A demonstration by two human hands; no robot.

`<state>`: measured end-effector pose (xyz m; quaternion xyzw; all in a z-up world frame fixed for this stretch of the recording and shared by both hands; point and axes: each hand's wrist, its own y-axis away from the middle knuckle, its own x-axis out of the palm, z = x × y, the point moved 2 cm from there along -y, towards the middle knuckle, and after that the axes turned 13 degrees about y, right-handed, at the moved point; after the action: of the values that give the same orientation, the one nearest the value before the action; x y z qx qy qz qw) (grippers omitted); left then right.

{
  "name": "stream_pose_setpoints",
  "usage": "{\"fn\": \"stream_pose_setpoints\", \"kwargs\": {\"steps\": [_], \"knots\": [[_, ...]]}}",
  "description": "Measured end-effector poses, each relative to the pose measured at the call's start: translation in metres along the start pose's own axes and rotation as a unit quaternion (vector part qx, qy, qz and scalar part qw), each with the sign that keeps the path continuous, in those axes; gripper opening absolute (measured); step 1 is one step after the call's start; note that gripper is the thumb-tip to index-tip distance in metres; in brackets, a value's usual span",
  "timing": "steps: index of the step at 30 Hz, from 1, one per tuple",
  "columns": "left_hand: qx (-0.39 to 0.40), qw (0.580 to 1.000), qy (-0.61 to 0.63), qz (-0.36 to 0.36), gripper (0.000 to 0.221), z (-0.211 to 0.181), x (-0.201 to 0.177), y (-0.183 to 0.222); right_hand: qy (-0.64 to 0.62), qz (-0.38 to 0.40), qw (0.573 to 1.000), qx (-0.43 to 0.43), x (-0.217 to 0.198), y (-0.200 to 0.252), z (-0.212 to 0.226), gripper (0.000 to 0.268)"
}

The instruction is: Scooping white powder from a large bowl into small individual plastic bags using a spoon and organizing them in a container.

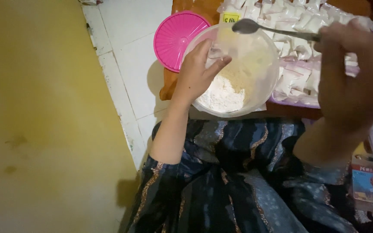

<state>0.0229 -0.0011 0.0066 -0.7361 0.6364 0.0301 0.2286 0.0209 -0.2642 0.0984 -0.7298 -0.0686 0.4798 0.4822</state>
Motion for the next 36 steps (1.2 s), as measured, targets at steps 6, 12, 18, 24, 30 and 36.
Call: {"fn": "stream_pose_setpoints", "kwargs": {"steps": [6, 12, 18, 24, 30, 36], "knots": [[0.014, 0.998, 0.063, 0.003, 0.036, -0.01, -0.004, 0.0, -0.022, 0.126, 0.978, 0.162, 0.084, -0.011, 0.01, 0.017], [-0.017, 0.998, 0.058, 0.003, 0.055, -0.003, -0.004, 0.002, -0.08, 0.202, 0.966, 0.142, 0.159, -0.004, 0.026, 0.018], [-0.011, 0.999, 0.048, 0.007, 0.068, -0.007, -0.005, 0.003, -0.125, 0.25, 0.952, 0.124, 0.178, 0.006, 0.02, 0.009], [-0.018, 0.994, 0.111, 0.015, 0.046, -0.005, -0.007, 0.004, -0.062, 0.407, 0.905, 0.111, 0.193, 0.016, 0.018, 0.021], [-0.017, 0.993, 0.115, 0.025, 0.041, -0.006, -0.009, 0.004, -0.087, 0.488, 0.857, 0.137, 0.195, 0.016, 0.017, 0.024], [-0.027, 0.991, 0.129, 0.024, 0.042, -0.006, -0.008, 0.003, -0.102, 0.499, 0.849, 0.138, 0.194, 0.015, 0.018, 0.02]]}}
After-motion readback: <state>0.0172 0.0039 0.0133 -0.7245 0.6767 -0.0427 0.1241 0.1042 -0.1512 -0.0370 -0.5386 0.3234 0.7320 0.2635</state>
